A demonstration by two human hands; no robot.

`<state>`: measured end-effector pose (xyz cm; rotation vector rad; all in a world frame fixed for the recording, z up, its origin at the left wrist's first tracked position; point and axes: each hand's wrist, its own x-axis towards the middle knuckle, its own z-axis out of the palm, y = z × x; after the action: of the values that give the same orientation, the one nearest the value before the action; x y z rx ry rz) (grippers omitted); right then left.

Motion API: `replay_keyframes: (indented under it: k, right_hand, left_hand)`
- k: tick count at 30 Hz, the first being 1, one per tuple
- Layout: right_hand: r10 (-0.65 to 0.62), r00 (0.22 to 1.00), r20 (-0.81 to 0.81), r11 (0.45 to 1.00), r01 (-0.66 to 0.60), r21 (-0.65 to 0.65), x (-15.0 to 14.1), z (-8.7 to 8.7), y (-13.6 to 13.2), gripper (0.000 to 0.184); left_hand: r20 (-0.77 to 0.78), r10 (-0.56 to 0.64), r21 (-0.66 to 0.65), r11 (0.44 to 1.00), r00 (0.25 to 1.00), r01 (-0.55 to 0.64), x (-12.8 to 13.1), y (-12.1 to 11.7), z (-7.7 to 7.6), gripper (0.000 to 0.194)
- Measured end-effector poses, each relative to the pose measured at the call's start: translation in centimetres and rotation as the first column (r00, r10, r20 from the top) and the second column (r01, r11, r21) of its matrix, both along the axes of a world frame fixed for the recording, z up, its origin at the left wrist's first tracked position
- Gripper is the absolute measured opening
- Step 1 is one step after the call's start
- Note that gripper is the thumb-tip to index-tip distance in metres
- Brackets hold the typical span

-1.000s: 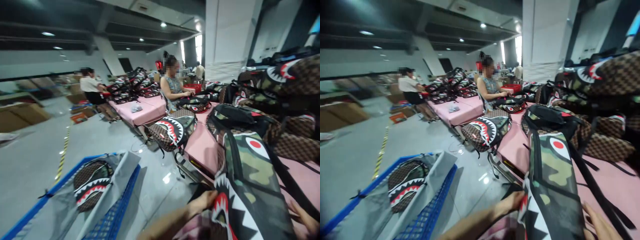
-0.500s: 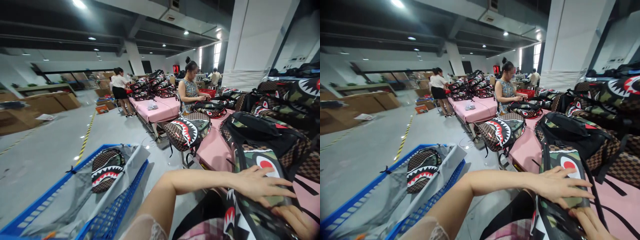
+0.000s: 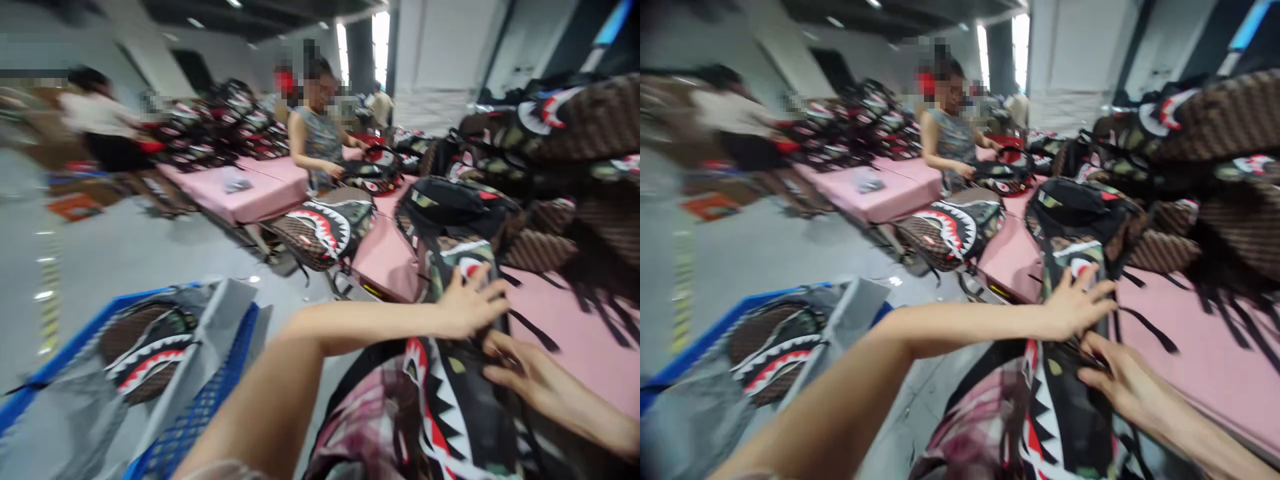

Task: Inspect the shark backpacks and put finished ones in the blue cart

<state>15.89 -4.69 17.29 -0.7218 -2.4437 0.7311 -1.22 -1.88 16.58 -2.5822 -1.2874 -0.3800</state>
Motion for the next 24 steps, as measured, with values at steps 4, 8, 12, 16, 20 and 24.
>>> replay_keyframes:
  k: [4, 8, 12, 16, 20, 24]
  right_hand:
    - [0.005, 0.975, 0.220, 0.992, 0.023, -0.126, 0.9, 1.7, -1.7, 0.011]
    - [-0.042, 0.970, 0.241, 0.985, 0.080, -0.150, 2.7, 2.5, -3.1, 0.012]
    - [-0.055, 0.975, 0.217, 0.998, 0.050, 0.030, 3.9, 1.4, -4.8, 0.011]
    - [-0.064, 0.984, 0.169, 0.890, -0.020, 0.455, 4.3, -1.1, -6.8, 0.019]
    - [-0.009, 0.991, 0.135, 0.839, -0.066, 0.540, 4.6, -3.0, -8.6, 0.020]
    - [-0.005, 0.993, 0.121, 0.853, -0.059, 0.518, 4.9, -3.6, -9.0, 0.020]
  left_hand:
    - [0.253, -0.141, -0.058, 0.985, 0.957, 0.160, -1.4, -1.1, 0.2, 0.058]
    - [0.457, -0.149, -0.118, 0.967, 0.877, 0.226, -2.4, -5.2, 0.2, 0.029]
    - [0.426, -0.100, -0.176, 0.966, 0.899, 0.191, -1.7, -9.9, -1.0, 0.019]
    - [0.475, -0.108, -0.065, 0.986, 0.874, 0.156, -0.9, -12.7, -3.6, 0.017]
    - [0.551, -0.174, 0.046, 0.983, 0.816, 0.179, -0.6, -14.1, -5.8, 0.026]
    - [0.533, -0.200, 0.038, 0.976, 0.822, 0.212, -0.6, -14.0, -6.1, 0.026]
